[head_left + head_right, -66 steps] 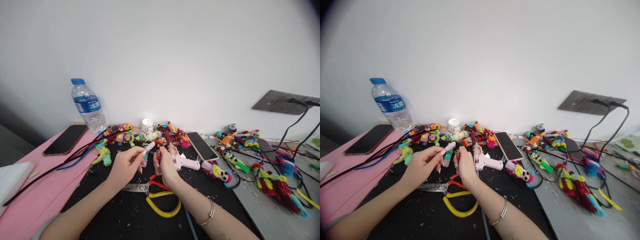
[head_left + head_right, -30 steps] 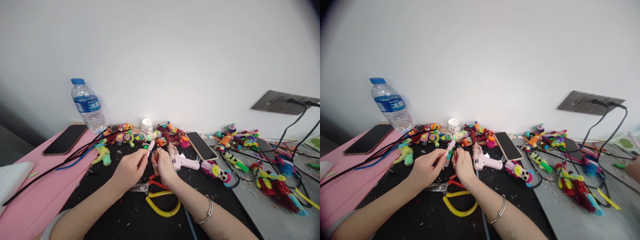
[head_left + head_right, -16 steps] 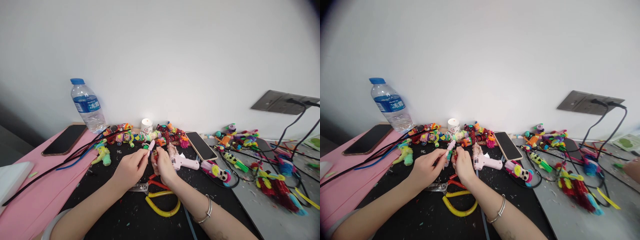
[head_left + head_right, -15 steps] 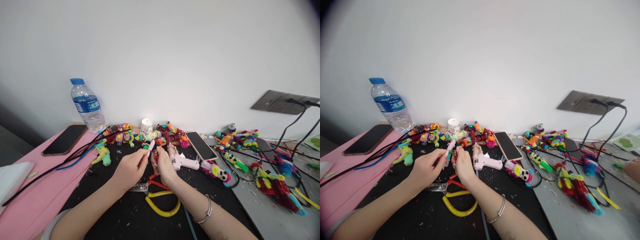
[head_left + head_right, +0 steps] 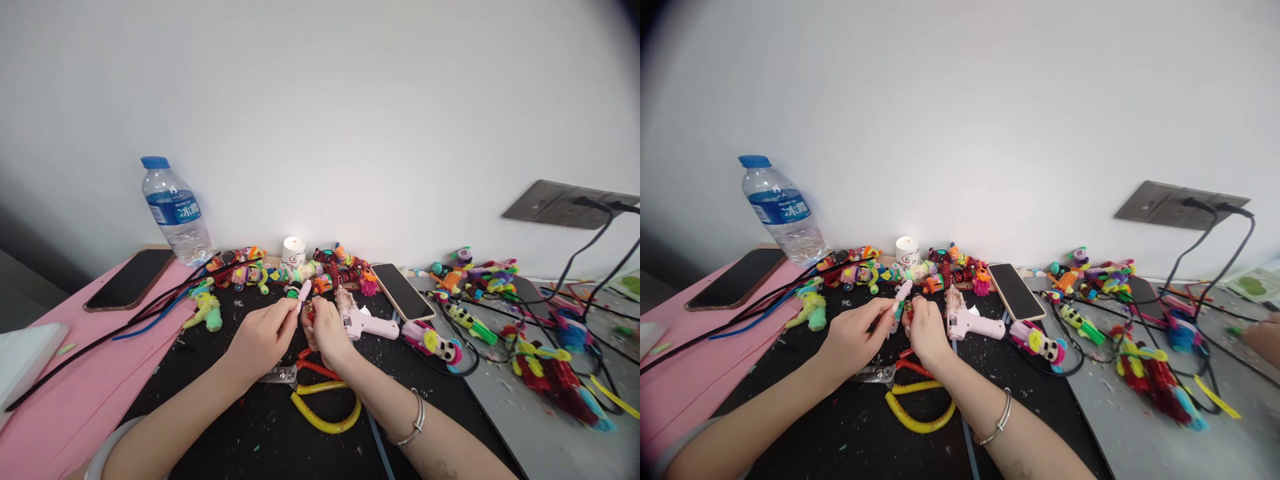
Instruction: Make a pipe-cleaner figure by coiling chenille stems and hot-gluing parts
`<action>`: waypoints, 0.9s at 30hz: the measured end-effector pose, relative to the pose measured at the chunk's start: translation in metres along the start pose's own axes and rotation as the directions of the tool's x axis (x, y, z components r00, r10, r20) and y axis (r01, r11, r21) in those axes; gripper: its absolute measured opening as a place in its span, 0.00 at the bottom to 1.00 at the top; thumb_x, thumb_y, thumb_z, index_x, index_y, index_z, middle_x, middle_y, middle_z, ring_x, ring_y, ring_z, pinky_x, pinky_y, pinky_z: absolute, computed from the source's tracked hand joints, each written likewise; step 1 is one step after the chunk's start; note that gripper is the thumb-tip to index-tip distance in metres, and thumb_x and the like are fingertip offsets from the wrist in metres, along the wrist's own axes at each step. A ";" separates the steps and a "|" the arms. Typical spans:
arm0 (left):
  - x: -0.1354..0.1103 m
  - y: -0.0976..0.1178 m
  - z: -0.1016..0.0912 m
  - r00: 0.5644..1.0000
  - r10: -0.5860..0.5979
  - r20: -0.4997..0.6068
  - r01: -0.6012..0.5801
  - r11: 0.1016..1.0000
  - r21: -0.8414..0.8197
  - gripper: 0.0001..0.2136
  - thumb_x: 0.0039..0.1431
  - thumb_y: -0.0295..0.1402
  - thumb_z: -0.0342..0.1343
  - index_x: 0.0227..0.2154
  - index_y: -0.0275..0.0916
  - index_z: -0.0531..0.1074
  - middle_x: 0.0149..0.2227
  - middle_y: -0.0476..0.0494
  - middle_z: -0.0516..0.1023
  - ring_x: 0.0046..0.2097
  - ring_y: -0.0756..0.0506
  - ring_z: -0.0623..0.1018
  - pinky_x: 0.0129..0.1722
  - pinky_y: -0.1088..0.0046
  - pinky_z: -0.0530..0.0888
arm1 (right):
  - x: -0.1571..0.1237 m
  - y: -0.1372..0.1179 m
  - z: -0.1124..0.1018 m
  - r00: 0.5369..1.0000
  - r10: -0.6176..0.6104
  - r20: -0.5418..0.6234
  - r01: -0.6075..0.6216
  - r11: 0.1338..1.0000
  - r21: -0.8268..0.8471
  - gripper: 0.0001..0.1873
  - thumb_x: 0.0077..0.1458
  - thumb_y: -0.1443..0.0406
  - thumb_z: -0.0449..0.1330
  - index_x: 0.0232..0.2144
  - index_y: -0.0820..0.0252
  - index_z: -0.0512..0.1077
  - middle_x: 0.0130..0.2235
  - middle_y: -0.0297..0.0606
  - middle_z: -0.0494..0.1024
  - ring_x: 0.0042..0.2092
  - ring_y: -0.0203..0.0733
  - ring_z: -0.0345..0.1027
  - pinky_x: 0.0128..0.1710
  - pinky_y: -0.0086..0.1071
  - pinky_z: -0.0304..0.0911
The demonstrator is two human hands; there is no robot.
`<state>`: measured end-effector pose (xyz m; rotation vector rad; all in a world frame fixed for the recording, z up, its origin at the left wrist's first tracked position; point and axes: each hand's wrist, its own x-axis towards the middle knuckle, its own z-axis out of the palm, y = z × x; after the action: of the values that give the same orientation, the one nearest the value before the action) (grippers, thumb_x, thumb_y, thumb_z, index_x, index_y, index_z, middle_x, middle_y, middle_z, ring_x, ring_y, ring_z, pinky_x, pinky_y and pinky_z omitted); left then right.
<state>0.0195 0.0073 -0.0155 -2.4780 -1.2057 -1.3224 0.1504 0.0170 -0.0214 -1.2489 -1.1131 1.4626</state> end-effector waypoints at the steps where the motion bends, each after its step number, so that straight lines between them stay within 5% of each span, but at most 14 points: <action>1: 0.000 0.000 0.000 1.000 0.000 0.002 0.000 1.000 0.001 0.07 0.62 0.25 0.45 0.35 0.37 0.68 0.23 0.50 0.75 0.23 0.52 0.74 0.26 0.79 0.68 | -0.001 -0.001 0.000 1.000 0.006 0.003 -0.006 1.000 0.008 0.24 0.60 0.64 0.39 0.12 0.55 0.52 0.11 0.26 0.47 0.15 0.30 0.37 0.14 0.27 0.37; 9: 0.001 0.001 -0.001 1.000 -0.011 0.002 0.011 1.000 -0.006 0.07 0.62 0.25 0.45 0.35 0.37 0.68 0.24 0.50 0.75 0.23 0.52 0.74 0.25 0.79 0.68 | -0.001 -0.006 0.001 0.998 0.061 0.018 -0.062 0.997 0.053 0.29 0.60 0.52 0.37 0.11 0.56 0.52 0.10 0.25 0.48 0.13 0.29 0.36 0.12 0.25 0.34; 27: -0.001 0.000 0.001 1.000 -0.006 0.013 0.006 1.000 0.006 0.07 0.62 0.26 0.45 0.35 0.37 0.68 0.24 0.50 0.75 0.24 0.52 0.75 0.26 0.79 0.68 | 0.000 0.002 -0.001 0.999 -0.033 0.013 0.033 0.999 -0.027 0.24 0.61 0.66 0.38 0.13 0.55 0.52 0.13 0.27 0.48 0.16 0.32 0.39 0.17 0.28 0.41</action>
<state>0.0198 0.0075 -0.0169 -2.4847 -1.2191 -1.3048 0.1518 0.0172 -0.0231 -1.2360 -1.1601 1.4369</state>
